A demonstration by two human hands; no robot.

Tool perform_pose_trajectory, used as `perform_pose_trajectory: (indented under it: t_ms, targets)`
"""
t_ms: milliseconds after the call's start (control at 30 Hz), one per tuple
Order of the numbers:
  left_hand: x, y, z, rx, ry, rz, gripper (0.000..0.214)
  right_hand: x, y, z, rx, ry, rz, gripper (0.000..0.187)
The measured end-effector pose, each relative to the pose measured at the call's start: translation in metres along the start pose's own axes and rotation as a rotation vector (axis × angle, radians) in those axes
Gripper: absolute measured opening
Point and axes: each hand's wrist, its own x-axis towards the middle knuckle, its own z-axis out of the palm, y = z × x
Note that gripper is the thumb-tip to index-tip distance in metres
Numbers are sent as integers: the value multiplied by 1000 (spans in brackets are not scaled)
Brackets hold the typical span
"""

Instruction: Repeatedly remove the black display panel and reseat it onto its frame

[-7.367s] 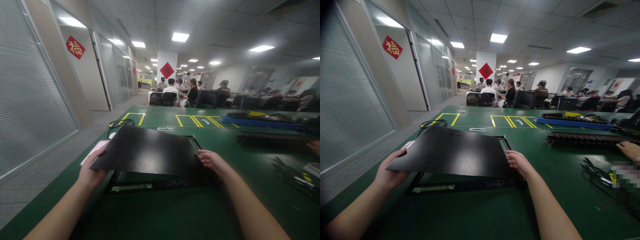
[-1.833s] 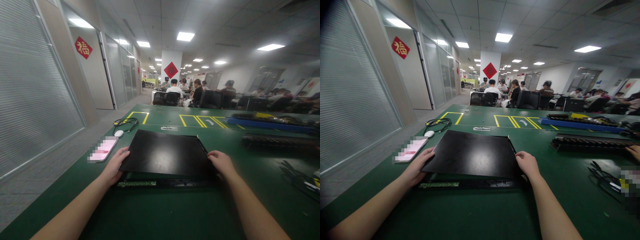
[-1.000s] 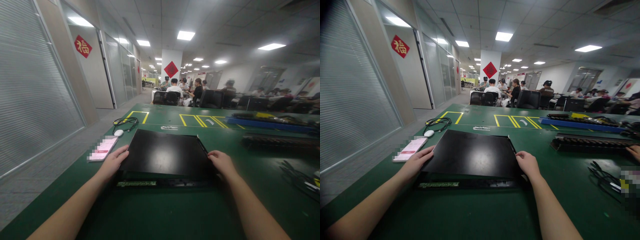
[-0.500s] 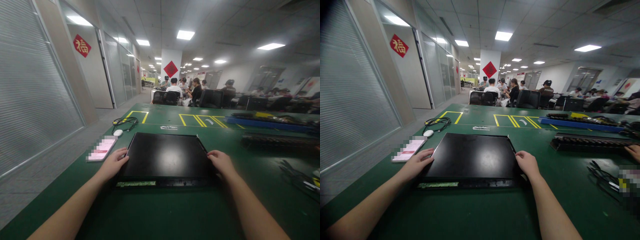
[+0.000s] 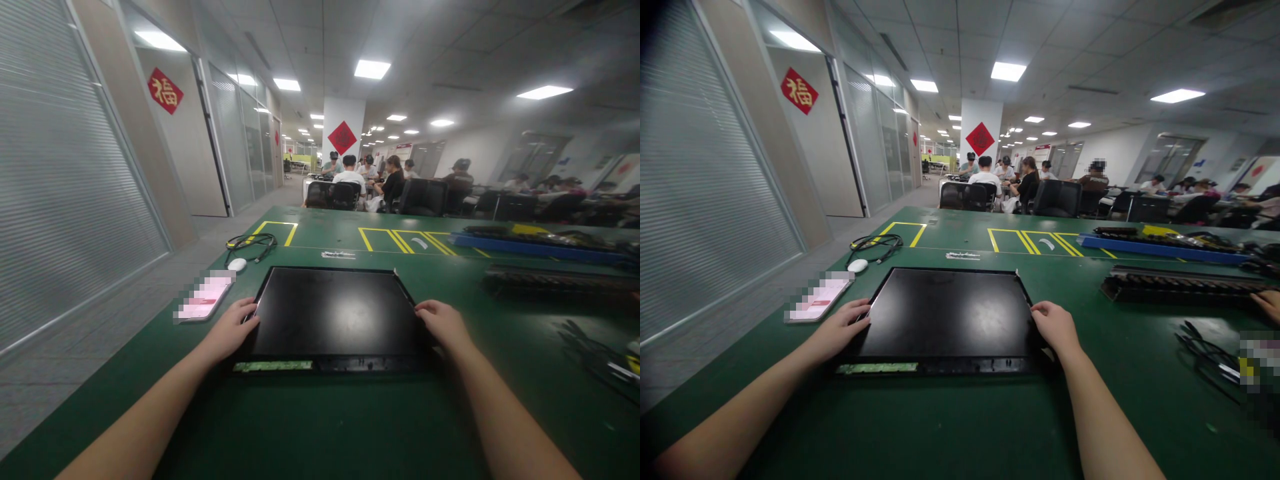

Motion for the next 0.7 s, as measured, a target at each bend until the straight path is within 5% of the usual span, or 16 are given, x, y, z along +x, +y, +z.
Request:
perform_pose_trajectory:
  t_ms: [500,700]
  targets:
    - [-10,18,-1,48,-29,80,53,-2,-3,-1,7,6,5,21]
    - [-17,23,-11,172,-154,182,58,-3,-4,-2,-13,12,-4,20]
